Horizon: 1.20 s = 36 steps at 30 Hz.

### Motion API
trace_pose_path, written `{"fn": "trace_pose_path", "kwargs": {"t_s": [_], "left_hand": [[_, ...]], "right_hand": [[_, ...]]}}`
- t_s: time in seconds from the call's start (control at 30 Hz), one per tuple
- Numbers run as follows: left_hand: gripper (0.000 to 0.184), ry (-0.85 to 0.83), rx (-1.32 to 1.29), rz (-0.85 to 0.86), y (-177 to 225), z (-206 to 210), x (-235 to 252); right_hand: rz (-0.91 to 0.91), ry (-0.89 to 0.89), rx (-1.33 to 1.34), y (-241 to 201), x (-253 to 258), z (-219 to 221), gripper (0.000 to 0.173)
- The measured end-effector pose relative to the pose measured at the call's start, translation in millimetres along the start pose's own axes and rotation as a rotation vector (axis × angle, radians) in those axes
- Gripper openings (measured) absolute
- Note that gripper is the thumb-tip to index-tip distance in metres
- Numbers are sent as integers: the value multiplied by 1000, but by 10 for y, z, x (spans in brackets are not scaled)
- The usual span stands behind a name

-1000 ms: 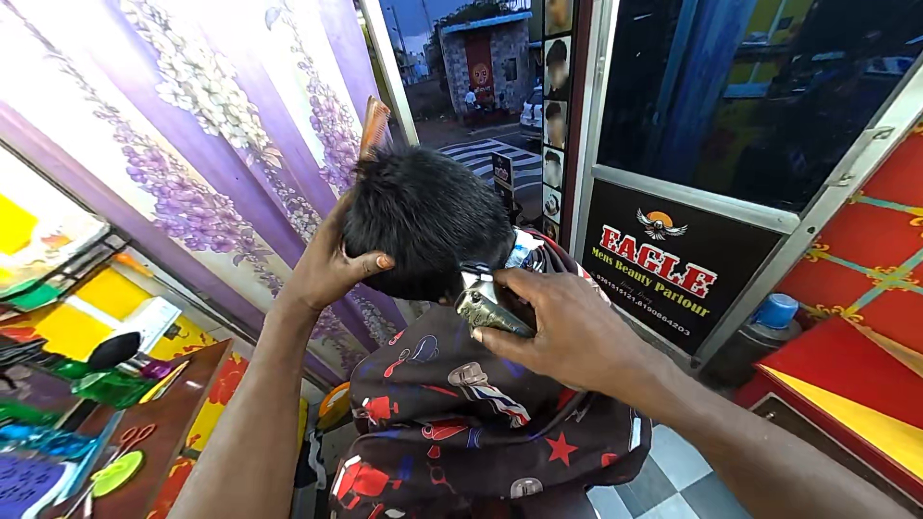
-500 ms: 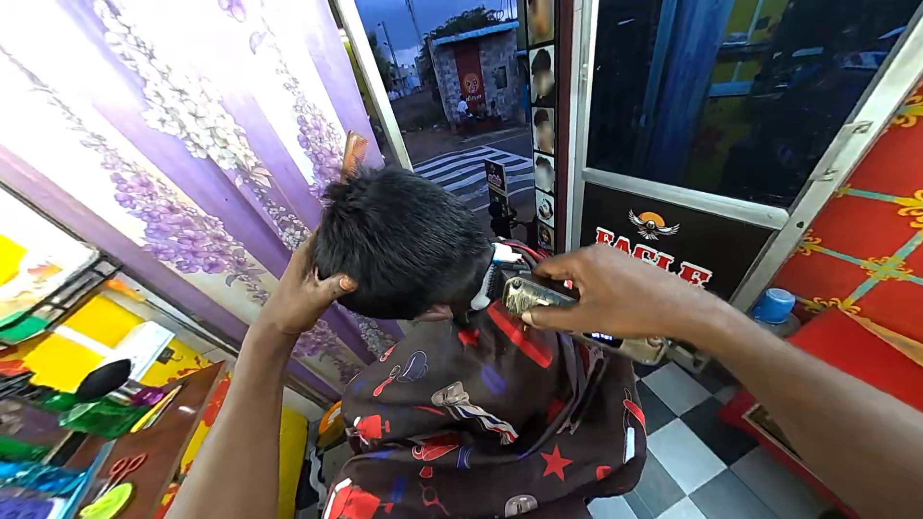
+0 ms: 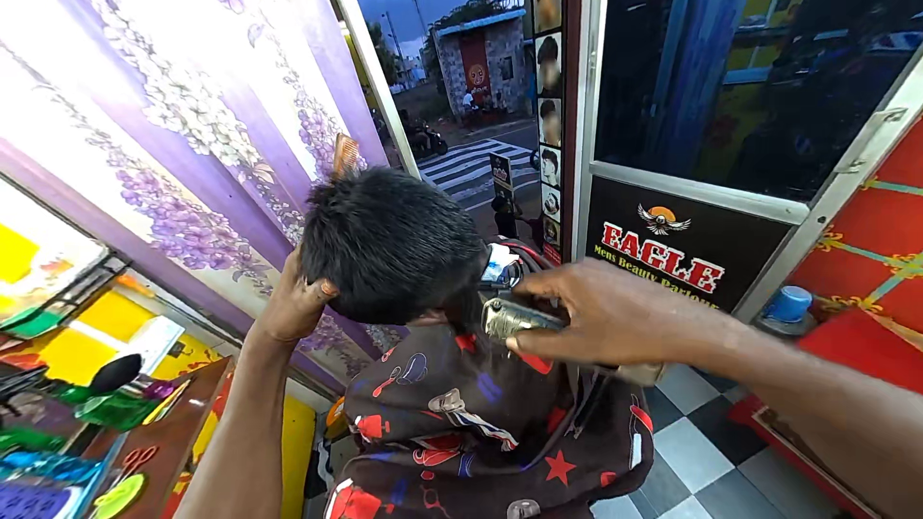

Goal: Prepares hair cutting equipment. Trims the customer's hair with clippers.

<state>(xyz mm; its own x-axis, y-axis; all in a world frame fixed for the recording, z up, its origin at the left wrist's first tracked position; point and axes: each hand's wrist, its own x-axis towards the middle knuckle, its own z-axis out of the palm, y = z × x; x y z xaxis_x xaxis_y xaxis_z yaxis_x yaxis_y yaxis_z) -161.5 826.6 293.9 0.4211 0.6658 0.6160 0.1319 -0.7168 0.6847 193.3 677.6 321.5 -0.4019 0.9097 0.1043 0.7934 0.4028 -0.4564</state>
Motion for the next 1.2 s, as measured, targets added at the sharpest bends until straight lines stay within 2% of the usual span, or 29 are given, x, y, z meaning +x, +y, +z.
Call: {"fn": "trace_pose_path", "kwargs": {"t_s": [0.07,0.1,0.17,0.27,0.43,0.5,0.73,1.07,1.2], "left_hand": [[82,-7,-6,14,-1,2,6],[83,-2,-8,11,-1,10,5],[88,31,-10,-29,12,31,-12],[88,48,-23,-39,11,23,-29],[76,11,-56,-1,9,11,-41],[71,18,-54,1,0,10,-49],[80,90,-42,-75,-15,5,-125],[85,89,-90,-82,-42,-4,-156],[80,100,-57,-80,5,20,-175]], "right_hand": [[28,22,-97,26,78,-199,40],[81,-22,-101,-2,113,-318,39],[230,-194,93,-98,182,-522,28],[127,-350,610,391,371,-434,32],[103,-428,760,499,460,-378,35],[58,-416,810,516,482,-319,32],[-23,-331,915,420,445,-231,20],[-223,-193,778,318,505,-190,28],[-376,-10,598,222,521,-141,33]]}}
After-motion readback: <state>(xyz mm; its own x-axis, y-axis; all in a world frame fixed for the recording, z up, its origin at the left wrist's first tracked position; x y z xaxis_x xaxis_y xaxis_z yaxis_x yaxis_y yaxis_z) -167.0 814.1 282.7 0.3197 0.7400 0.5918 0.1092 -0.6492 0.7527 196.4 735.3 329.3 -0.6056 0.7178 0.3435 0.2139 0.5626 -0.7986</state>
